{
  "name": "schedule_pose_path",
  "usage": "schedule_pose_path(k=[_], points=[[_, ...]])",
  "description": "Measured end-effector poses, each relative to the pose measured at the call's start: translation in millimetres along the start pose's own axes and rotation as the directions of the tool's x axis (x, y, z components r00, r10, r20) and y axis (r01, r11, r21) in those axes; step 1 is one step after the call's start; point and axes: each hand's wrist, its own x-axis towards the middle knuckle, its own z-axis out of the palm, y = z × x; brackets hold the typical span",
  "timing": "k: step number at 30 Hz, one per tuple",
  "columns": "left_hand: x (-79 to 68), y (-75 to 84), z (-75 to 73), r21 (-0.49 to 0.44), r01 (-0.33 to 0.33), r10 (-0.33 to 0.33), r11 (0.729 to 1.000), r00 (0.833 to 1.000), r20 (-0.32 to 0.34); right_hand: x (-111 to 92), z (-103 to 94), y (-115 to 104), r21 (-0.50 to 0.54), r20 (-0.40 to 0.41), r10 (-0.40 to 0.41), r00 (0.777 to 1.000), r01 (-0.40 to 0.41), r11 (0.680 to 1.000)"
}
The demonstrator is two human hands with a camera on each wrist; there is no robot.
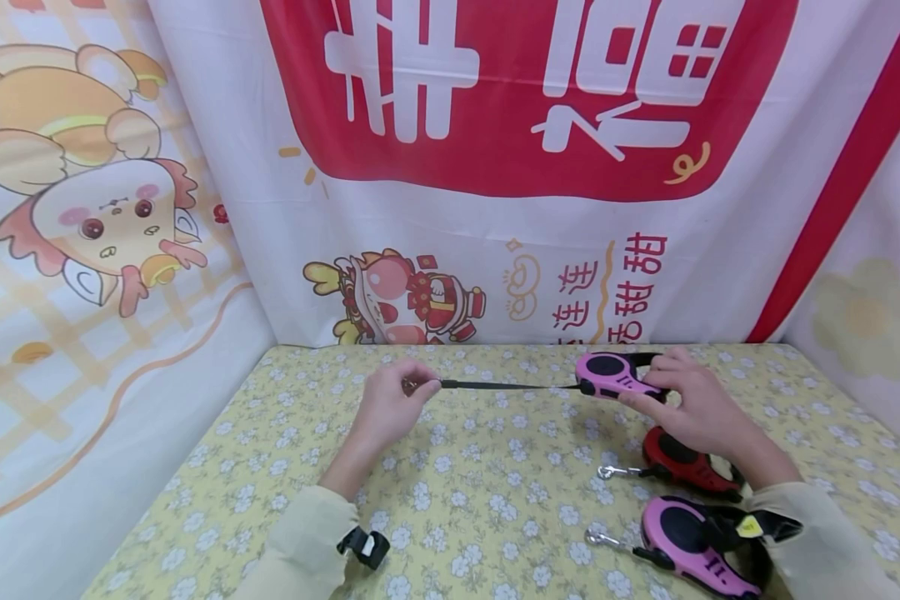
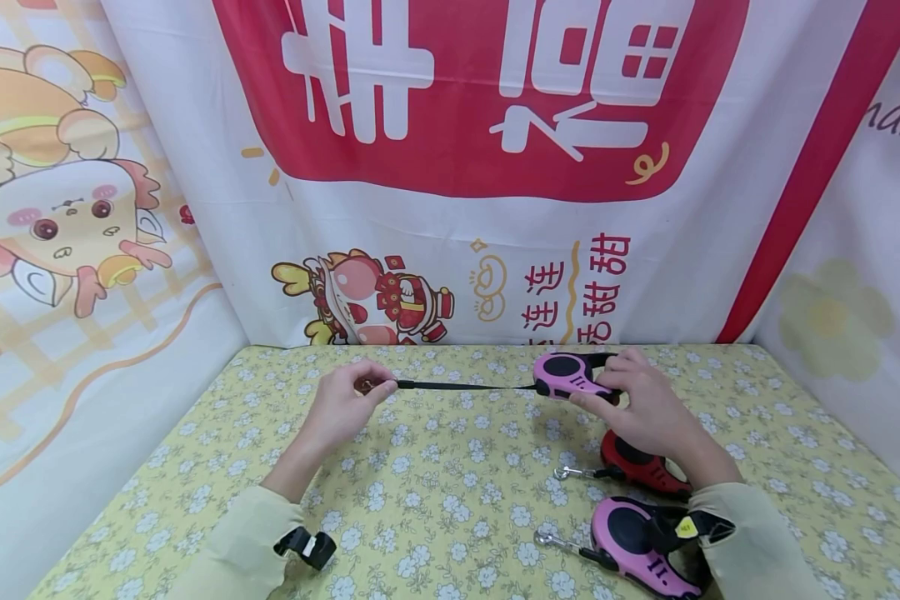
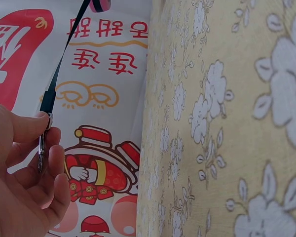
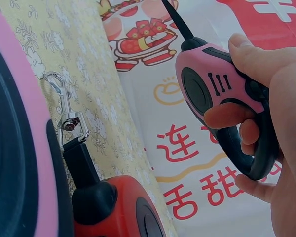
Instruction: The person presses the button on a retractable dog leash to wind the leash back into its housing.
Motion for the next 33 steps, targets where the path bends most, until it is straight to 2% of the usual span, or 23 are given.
schedule_pose_path(k=[13,21,33], points=[[-2.2,1.8,1.0,0.005,0.01,-0.01,1.0,1.0,0.006,-0.4,1.0,-0.4,0.007,0.008,0.015,1.0,-0.015,1.0],[-2.0,3.8,2.3,-0.012,-0.009,0.01,1.0,1.0,0.016,0.3,0.6,-1.7,0.002,0.013,0.025,1.0,-0.025,1.0],[-3.6,5.9,1.6,-0.014,0.011,-0.011,1.0,1.0,0.022,0.8,1.0,-1.2,0.006,0.008,0.004,1.0,-0.004,1.0]])
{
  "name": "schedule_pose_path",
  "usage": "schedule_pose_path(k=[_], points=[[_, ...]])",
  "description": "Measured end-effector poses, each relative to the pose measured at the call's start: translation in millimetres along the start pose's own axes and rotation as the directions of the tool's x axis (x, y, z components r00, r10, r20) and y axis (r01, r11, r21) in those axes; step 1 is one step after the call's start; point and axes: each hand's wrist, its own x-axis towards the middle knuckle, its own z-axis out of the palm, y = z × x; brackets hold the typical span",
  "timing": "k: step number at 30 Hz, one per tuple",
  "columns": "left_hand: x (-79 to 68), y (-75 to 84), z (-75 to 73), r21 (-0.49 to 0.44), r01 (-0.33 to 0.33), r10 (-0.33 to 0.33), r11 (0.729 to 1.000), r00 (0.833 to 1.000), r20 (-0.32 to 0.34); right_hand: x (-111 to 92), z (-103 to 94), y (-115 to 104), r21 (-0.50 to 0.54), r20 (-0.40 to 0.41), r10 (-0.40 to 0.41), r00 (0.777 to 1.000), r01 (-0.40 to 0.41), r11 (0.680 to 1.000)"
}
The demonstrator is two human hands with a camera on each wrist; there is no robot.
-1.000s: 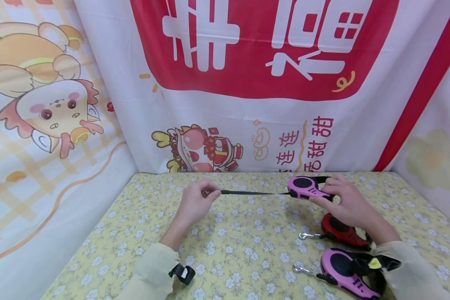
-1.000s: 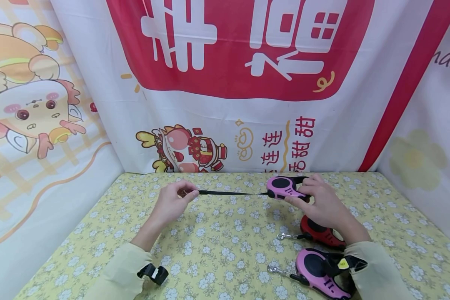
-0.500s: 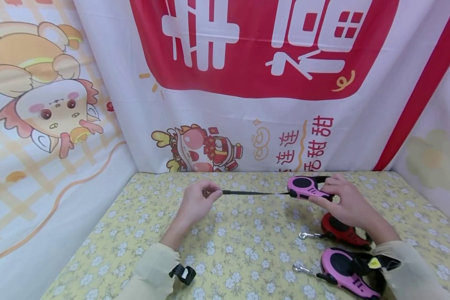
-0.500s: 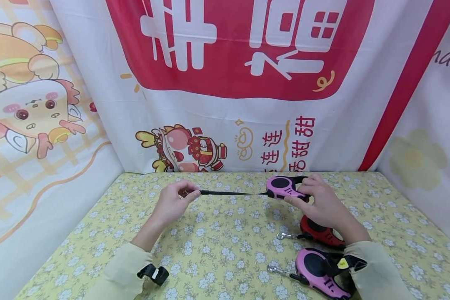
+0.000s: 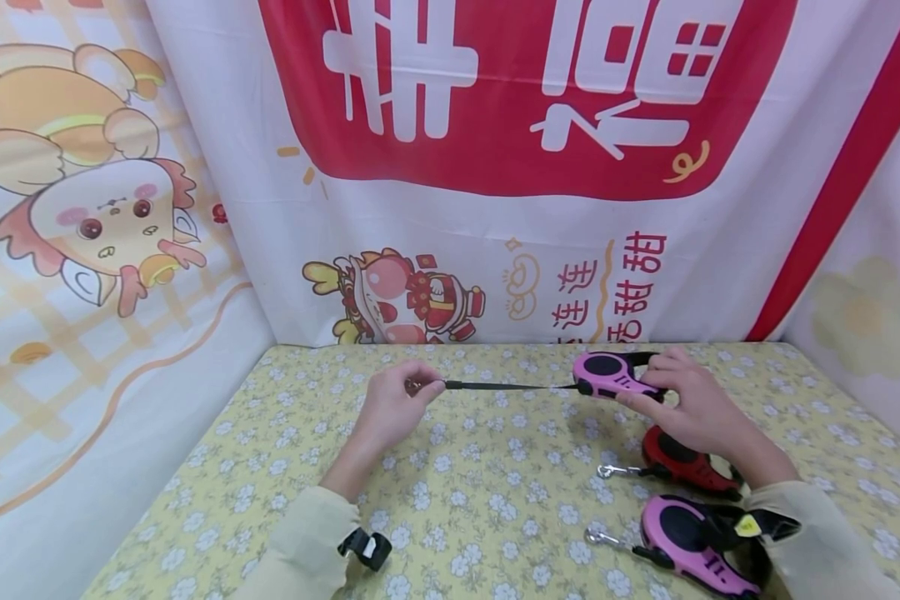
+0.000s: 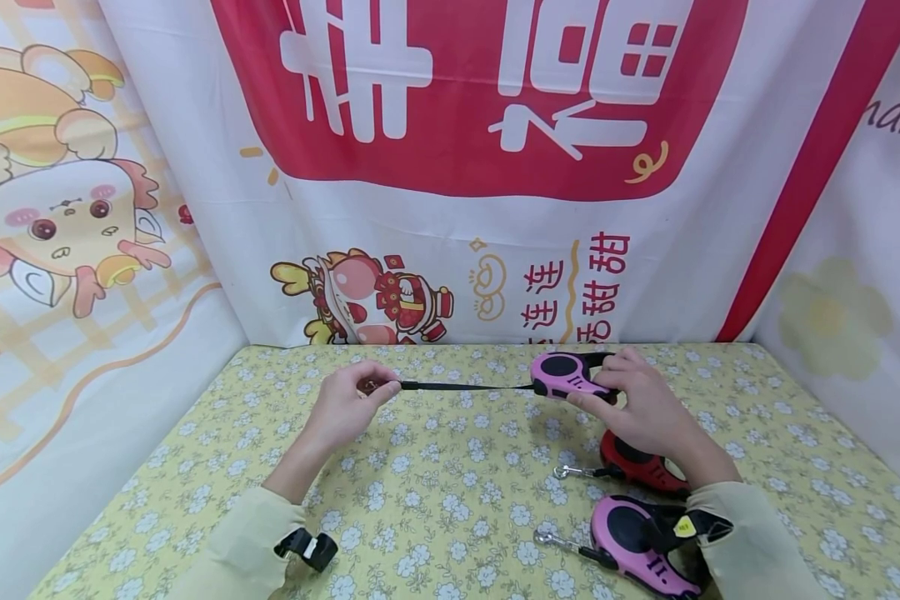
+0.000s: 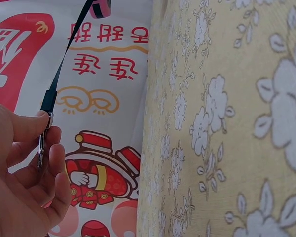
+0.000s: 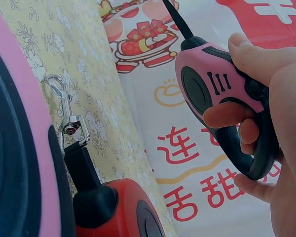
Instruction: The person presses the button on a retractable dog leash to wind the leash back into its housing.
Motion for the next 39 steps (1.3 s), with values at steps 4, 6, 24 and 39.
schedule_pose_path(k=[4,6,24,39], points=[[-0.1,0.0,0.1,0.005,-0.001,0.001,1.0,1.0,-0.001,0.3,0.8,0.2,-0.001,-0.001,-0.007,1.0,0.007,1.0],[-0.1,0.0,0.2,0.004,-0.001,0.001,1.0,1.0,0.0,0.5,1.1,0.2,0.0,-0.001,-0.011,1.0,0.011,1.0],[0.5,-2.2,1.5,0.009,-0.017,0.016,1.0,1.0,0.007,0.7,1.2,-1.4,-0.004,-0.007,-0.021,1.0,0.021,1.0],[0.2,-2.6,3.6,0.007,-0.026,0.026,1.0,0.999,0.019,1.0,2.1,-1.4,0.009,-0.014,-0.041,0.999,0.041,0.999]])
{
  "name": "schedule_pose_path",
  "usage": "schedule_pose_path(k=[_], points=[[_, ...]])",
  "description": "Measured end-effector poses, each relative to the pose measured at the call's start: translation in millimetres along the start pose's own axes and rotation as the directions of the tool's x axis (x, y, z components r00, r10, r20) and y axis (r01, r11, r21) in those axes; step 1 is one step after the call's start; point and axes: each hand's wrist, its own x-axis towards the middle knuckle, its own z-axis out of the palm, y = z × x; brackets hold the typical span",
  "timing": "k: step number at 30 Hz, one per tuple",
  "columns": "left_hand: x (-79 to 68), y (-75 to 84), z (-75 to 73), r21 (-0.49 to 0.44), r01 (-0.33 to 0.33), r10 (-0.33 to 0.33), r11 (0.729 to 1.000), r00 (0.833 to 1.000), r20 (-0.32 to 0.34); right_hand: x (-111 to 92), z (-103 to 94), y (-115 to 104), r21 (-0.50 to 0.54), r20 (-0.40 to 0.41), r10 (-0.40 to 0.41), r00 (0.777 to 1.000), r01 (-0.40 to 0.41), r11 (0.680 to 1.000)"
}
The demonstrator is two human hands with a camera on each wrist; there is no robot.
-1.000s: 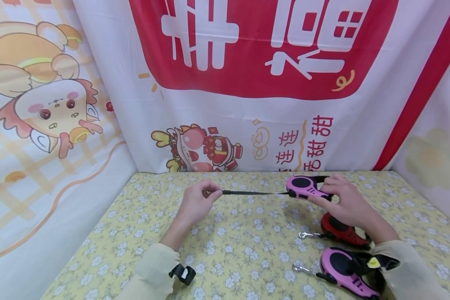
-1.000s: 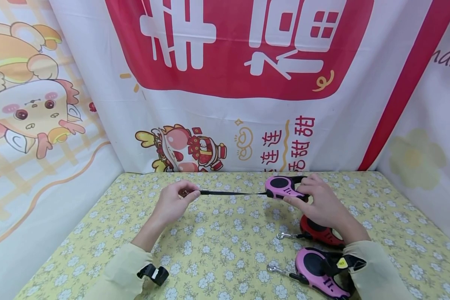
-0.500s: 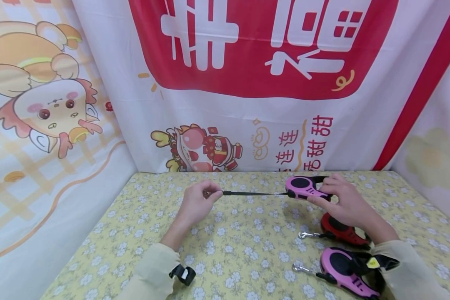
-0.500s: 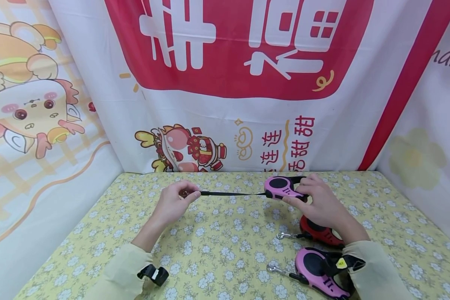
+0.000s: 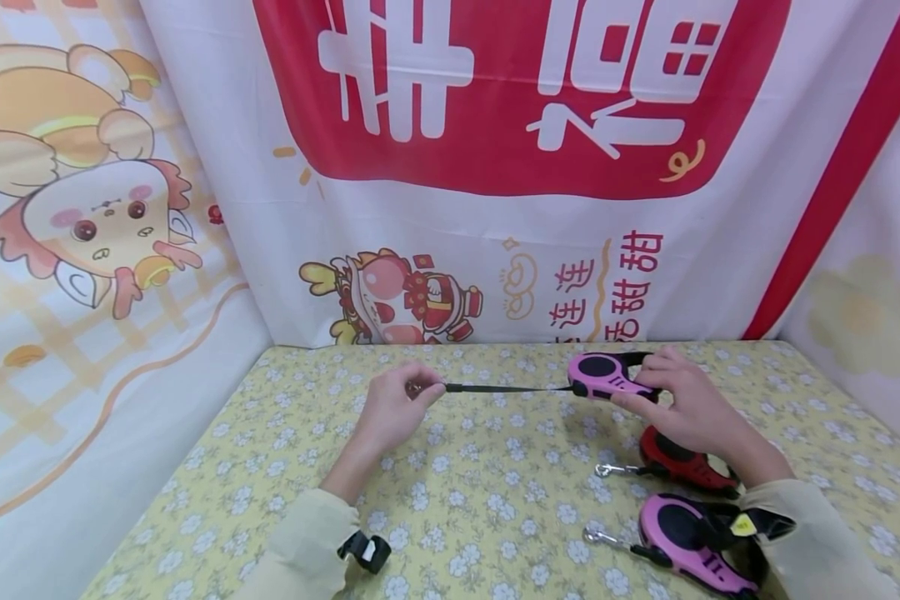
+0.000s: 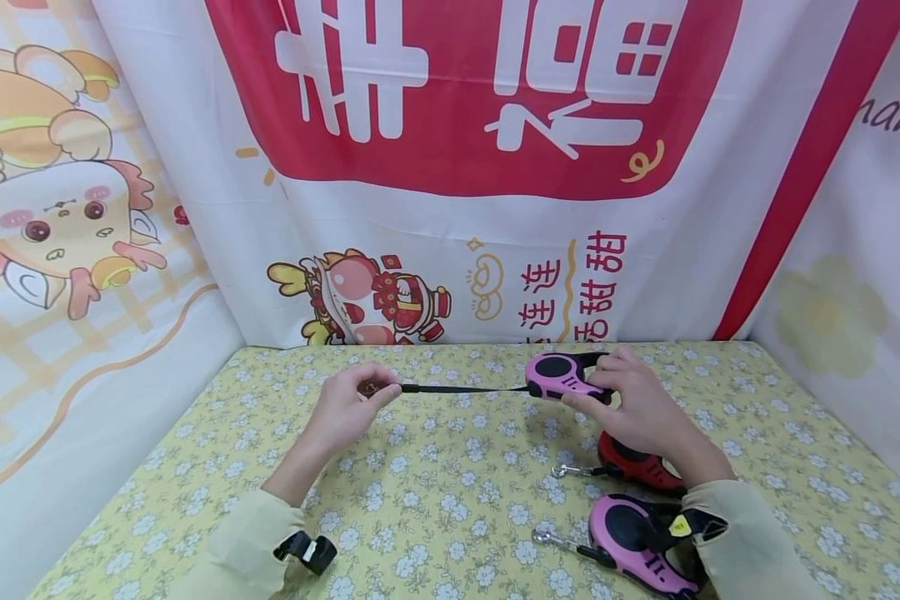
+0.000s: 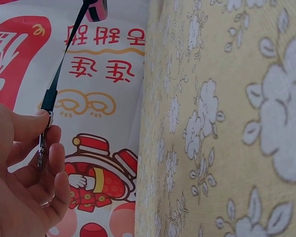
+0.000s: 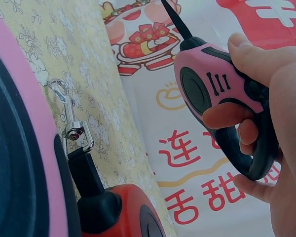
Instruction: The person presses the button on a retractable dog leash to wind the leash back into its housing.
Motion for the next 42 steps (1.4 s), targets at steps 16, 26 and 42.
schedule_pose_path(k=[16,26,42], points=[[-2.0,-0.5,2.4,0.002,-0.023,0.023,1.0,1.0,0.003,-0.3,1.4,-0.3,-0.005,0.011,0.0,1.0,0.0,1.0],[-3.7,0.0,3.5,-0.001,-0.012,0.012,1.0,1.0,0.01,-0.4,2.0,-0.9,-0.016,0.023,0.014,1.0,-0.013,1.0],[-4.6,2.5,3.8,0.004,-0.016,0.016,1.0,1.0,0.009,0.3,0.3,-4.5,-0.007,0.043,0.043,0.998,-0.043,0.999]])
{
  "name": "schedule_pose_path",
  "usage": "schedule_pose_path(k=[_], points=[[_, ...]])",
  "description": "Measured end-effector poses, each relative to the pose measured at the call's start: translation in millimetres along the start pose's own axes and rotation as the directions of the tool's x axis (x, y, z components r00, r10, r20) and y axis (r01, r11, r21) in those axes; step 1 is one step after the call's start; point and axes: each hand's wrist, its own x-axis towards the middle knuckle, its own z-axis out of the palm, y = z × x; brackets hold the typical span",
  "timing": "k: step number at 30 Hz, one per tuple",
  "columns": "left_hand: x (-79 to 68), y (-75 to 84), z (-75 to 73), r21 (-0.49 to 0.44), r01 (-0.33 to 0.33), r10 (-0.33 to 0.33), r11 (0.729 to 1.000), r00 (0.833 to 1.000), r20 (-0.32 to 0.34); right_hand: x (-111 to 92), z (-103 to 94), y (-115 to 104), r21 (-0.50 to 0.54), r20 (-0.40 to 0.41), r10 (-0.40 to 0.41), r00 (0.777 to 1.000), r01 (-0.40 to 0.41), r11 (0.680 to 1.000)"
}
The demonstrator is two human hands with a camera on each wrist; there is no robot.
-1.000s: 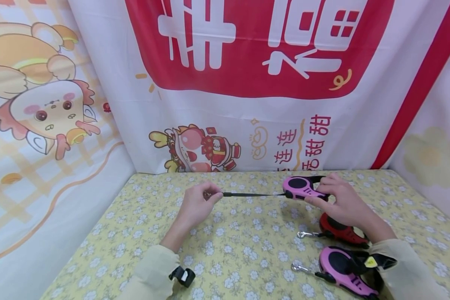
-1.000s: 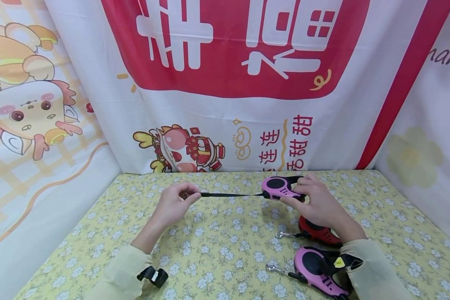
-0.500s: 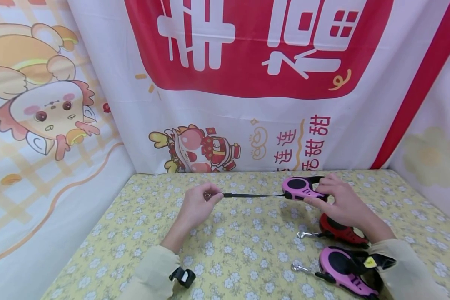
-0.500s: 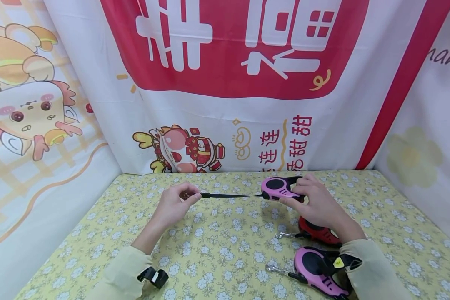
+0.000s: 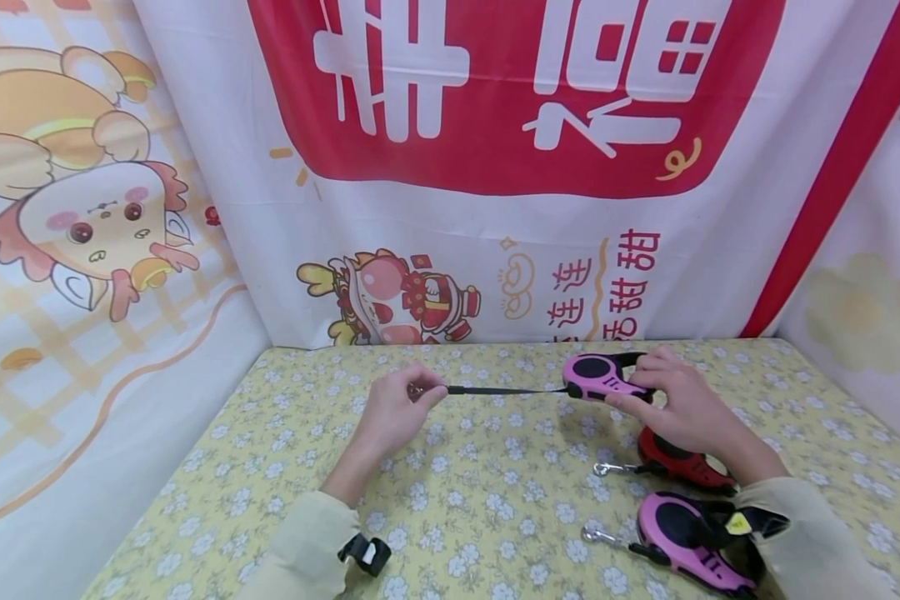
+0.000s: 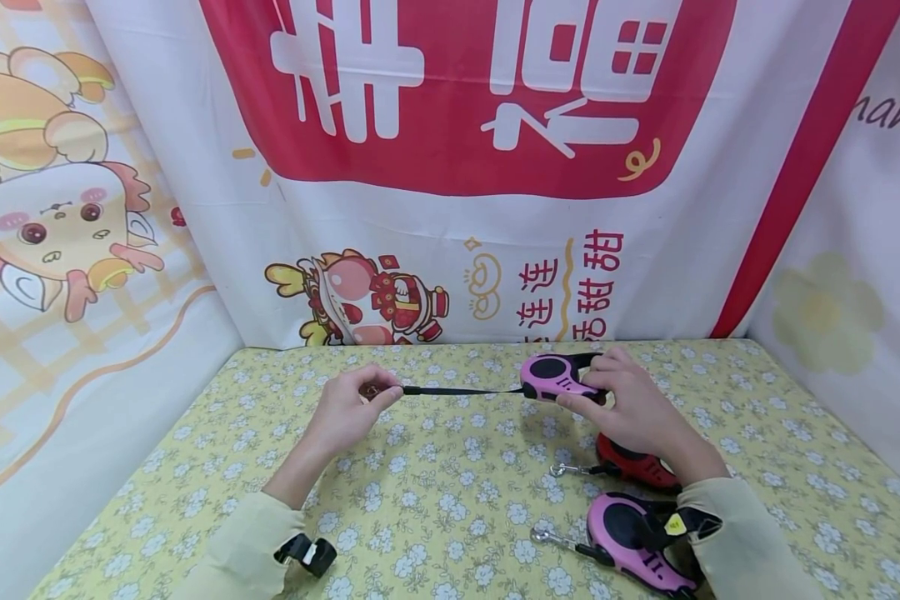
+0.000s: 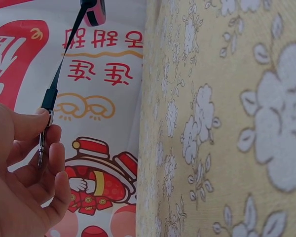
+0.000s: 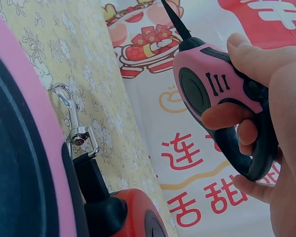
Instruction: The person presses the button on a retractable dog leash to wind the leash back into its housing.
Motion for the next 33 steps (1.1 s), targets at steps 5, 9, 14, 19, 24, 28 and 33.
schedule_pose_path(k=[5,9,14,19,24,28,33], points=[[0.0,0.7,0.4,-0.001,0.006,-0.006,1.0,1.0,-0.002,0.6,0.3,-0.4,-0.005,-0.003,-0.002,1.0,0.002,1.0],[0.4,0.8,1.0,0.003,0.003,-0.003,1.0,1.0,-0.004,0.9,0.5,-0.5,-0.006,-0.002,-0.001,1.0,0.001,1.0],[0.1,1.0,1.2,0.005,-0.003,0.003,1.0,1.0,-0.005,0.4,0.2,-0.9,-0.006,0.003,0.004,1.0,-0.004,1.0],[0.1,0.9,0.7,0.0,-0.006,0.006,1.0,1.0,-0.002,0.6,0.2,-1.7,-0.008,0.016,0.019,1.0,-0.018,1.0],[0.4,0.3,0.4,-0.003,-0.014,0.014,1.0,1.0,0.0,0.6,0.8,-1.3,-0.006,0.014,0.009,1.0,-0.009,1.0],[0.3,-0.3,1.0,0.005,-0.015,0.015,1.0,1.0,-0.003,-0.1,1.5,-1.2,-0.001,0.013,-0.002,1.0,0.002,1.0],[0.3,-0.4,1.9,0.011,-0.012,0.012,1.0,1.0,-0.004,0.1,1.9,-2.5,0.004,0.019,-0.003,1.0,0.003,1.0]])
